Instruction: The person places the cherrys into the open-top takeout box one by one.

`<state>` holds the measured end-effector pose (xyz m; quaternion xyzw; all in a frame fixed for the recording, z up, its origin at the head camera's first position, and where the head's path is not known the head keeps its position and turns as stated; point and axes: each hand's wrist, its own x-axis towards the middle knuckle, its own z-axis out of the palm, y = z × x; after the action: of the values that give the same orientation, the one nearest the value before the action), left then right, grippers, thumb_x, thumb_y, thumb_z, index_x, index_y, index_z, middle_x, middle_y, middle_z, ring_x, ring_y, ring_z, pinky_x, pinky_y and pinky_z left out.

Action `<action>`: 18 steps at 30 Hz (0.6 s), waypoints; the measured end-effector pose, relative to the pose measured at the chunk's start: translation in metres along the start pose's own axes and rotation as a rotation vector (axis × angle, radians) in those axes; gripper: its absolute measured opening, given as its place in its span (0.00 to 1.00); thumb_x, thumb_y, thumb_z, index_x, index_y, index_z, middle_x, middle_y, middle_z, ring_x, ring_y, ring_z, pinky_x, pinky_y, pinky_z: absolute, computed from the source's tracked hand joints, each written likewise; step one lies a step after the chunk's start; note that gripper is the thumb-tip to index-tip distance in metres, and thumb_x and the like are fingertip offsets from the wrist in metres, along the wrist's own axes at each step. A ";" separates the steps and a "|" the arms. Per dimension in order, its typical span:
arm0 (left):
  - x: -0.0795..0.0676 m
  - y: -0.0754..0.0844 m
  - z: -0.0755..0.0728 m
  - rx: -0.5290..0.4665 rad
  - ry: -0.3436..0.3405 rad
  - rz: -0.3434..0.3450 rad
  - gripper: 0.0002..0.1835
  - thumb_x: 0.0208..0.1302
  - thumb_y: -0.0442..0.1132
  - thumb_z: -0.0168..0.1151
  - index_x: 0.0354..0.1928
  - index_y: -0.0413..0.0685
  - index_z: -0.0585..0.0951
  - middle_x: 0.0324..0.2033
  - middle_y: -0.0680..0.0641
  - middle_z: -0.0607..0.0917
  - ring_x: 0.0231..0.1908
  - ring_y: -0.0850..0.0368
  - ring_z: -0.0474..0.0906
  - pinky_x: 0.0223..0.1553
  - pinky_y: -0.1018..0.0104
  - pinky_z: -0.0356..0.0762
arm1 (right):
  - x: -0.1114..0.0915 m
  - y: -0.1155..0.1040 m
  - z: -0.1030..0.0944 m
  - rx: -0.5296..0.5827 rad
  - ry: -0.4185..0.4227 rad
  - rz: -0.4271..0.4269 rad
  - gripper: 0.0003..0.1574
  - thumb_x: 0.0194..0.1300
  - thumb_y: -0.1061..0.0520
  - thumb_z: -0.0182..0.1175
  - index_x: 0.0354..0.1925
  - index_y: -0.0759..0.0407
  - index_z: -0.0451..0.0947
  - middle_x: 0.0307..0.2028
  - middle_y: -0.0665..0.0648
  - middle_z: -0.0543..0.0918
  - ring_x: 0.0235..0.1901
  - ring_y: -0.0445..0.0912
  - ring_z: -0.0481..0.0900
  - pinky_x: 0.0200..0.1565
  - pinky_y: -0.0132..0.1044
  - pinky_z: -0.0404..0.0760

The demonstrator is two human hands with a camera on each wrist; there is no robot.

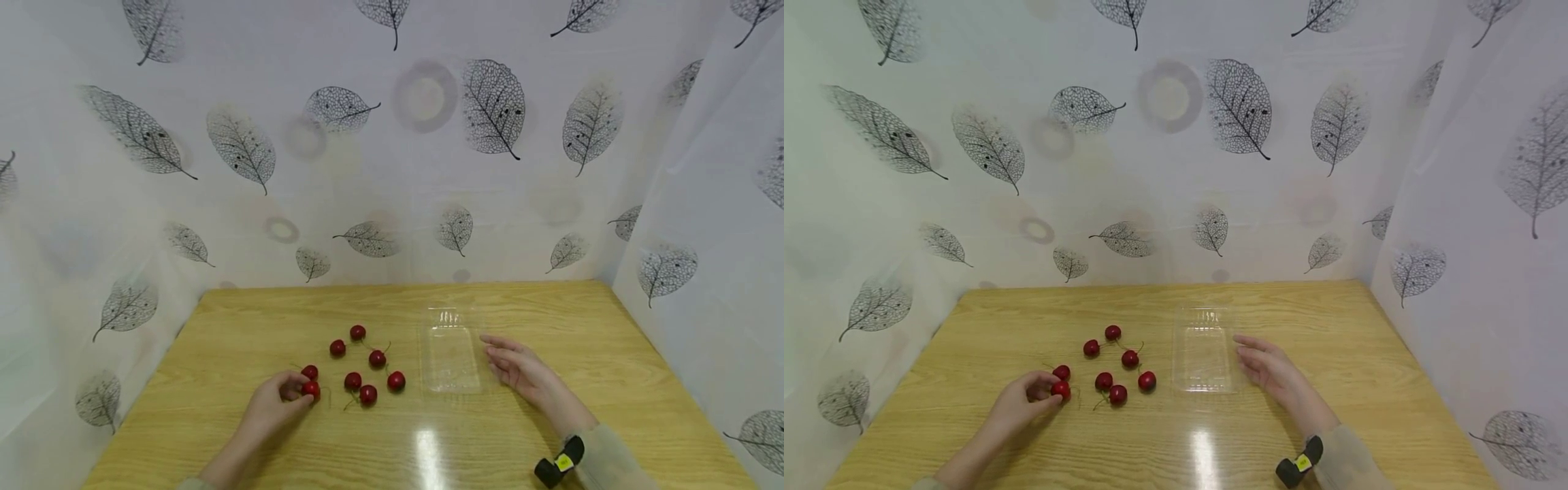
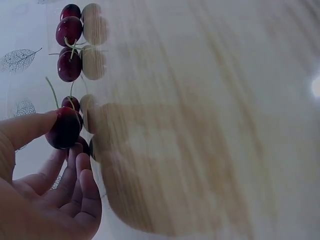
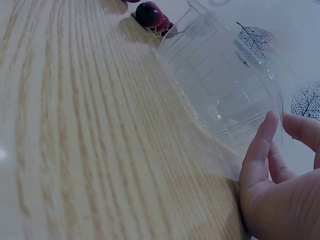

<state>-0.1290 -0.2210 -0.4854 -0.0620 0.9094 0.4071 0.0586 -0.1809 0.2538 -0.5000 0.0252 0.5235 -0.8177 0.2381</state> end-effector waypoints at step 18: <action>0.004 0.026 0.008 -0.185 0.003 0.083 0.17 0.62 0.31 0.76 0.52 0.35 0.85 0.46 0.41 0.90 0.41 0.57 0.84 0.42 0.75 0.82 | 0.000 0.001 0.002 -0.015 -0.022 -0.006 0.20 0.82 0.64 0.54 0.51 0.43 0.87 0.42 0.42 0.90 0.42 0.33 0.87 0.47 0.25 0.87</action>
<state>-0.1371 -0.1981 -0.4727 -0.0298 0.8698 0.4913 0.0343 -0.1806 0.2520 -0.5000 0.0127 0.5271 -0.8147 0.2416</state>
